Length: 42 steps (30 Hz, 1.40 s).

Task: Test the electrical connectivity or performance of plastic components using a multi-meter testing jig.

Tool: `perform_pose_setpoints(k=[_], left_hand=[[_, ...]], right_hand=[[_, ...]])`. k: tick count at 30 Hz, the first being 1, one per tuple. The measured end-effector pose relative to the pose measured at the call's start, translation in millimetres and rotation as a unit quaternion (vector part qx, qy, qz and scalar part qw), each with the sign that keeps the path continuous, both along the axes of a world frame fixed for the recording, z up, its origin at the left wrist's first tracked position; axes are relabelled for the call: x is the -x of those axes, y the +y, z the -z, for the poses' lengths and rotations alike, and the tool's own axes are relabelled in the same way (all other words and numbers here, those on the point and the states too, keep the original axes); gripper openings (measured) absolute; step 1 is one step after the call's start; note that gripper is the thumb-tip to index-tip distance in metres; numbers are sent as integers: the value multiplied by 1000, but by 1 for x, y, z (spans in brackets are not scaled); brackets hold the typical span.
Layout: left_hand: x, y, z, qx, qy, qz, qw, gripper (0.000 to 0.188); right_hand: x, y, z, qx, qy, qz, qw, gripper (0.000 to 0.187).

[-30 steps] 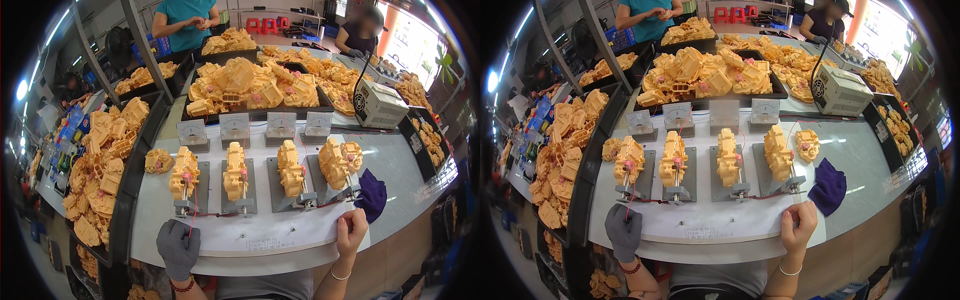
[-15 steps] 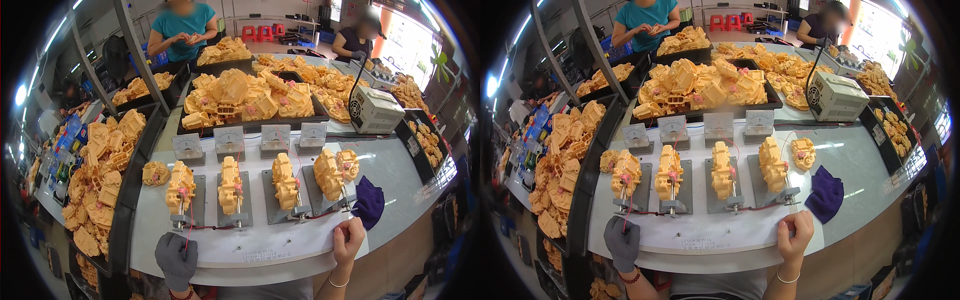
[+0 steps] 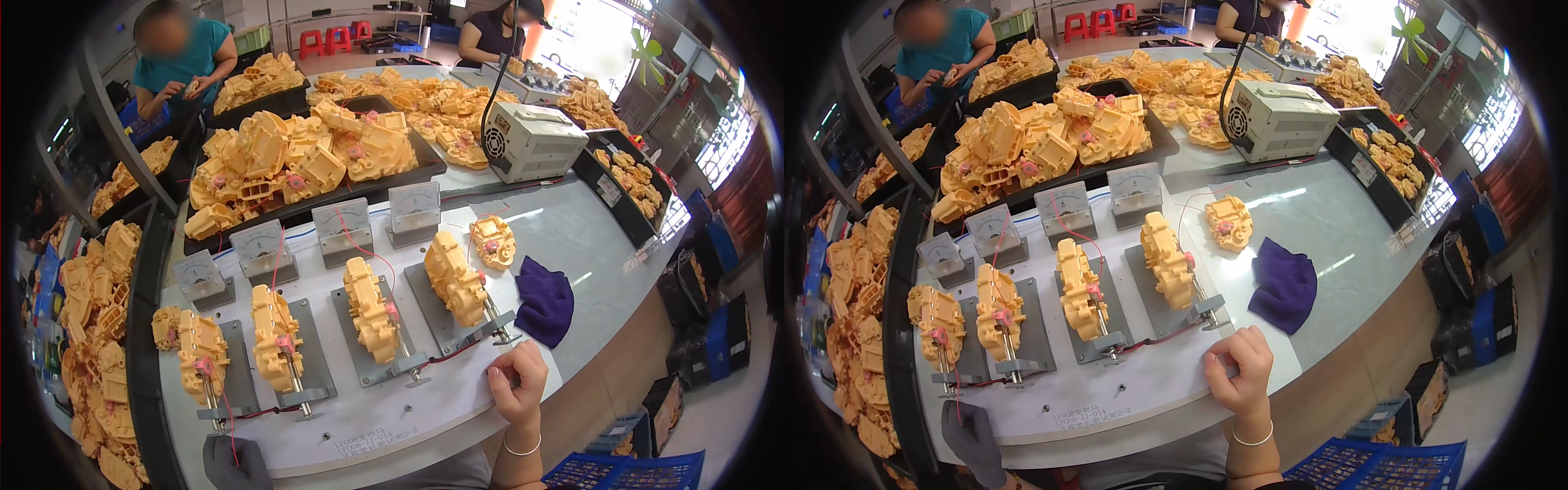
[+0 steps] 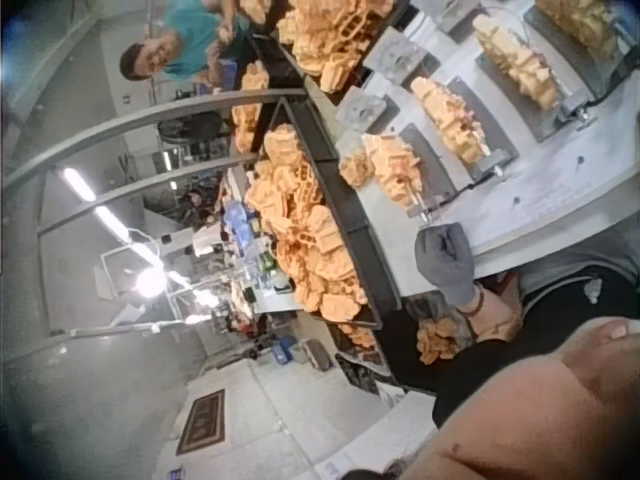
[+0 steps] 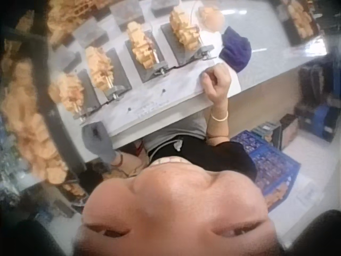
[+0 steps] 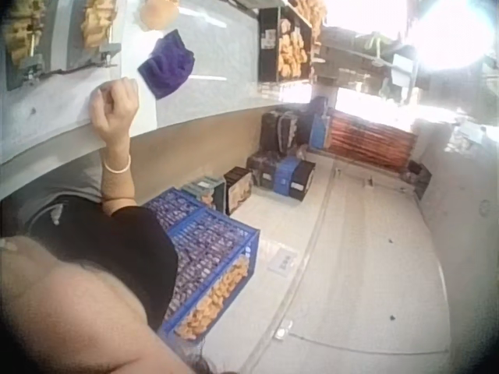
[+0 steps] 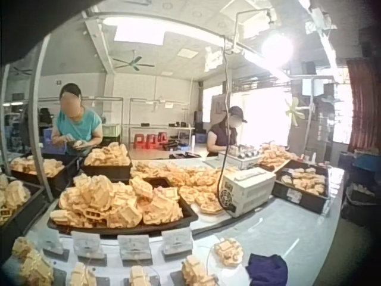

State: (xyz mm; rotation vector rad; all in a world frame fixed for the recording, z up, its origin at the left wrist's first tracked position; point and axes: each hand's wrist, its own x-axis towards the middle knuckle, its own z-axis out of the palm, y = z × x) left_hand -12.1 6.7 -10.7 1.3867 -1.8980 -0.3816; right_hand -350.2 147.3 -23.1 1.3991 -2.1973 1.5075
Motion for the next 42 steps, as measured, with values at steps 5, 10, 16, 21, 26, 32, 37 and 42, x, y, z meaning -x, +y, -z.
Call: perform_pose_setpoints(k=[5,10,16,21,26,32,37,42], left_hand=[[-5,0,-14,14,-85,50,995,11],[-3,0,-16,56,-74,73,993,10],[-2,4,-6,36,-124,17,992,12],[-11,10,8,13,-76,-40,996,13],[-7,6,3,39,-92,0,995,17],[-2,6,-9,25,-101,23,994,20],[1,3,-11,67,-98,66,991,22],[0,10,-9,44,-84,19,995,24]], right_hand=[[1,-1,1,-16,-7,-6,1000,9],[-1,0,0,-20,-3,14,1000,10],[-1,1,3,-27,-19,36,999,13],[-4,3,2,-37,-49,45,997,14],[-6,-4,-7,-67,-42,50,996,14],[-7,-4,-13,-102,-33,39,993,10],[-3,2,-11,-104,-18,39,994,10],[-7,-3,-14,-90,-19,37,995,11]])
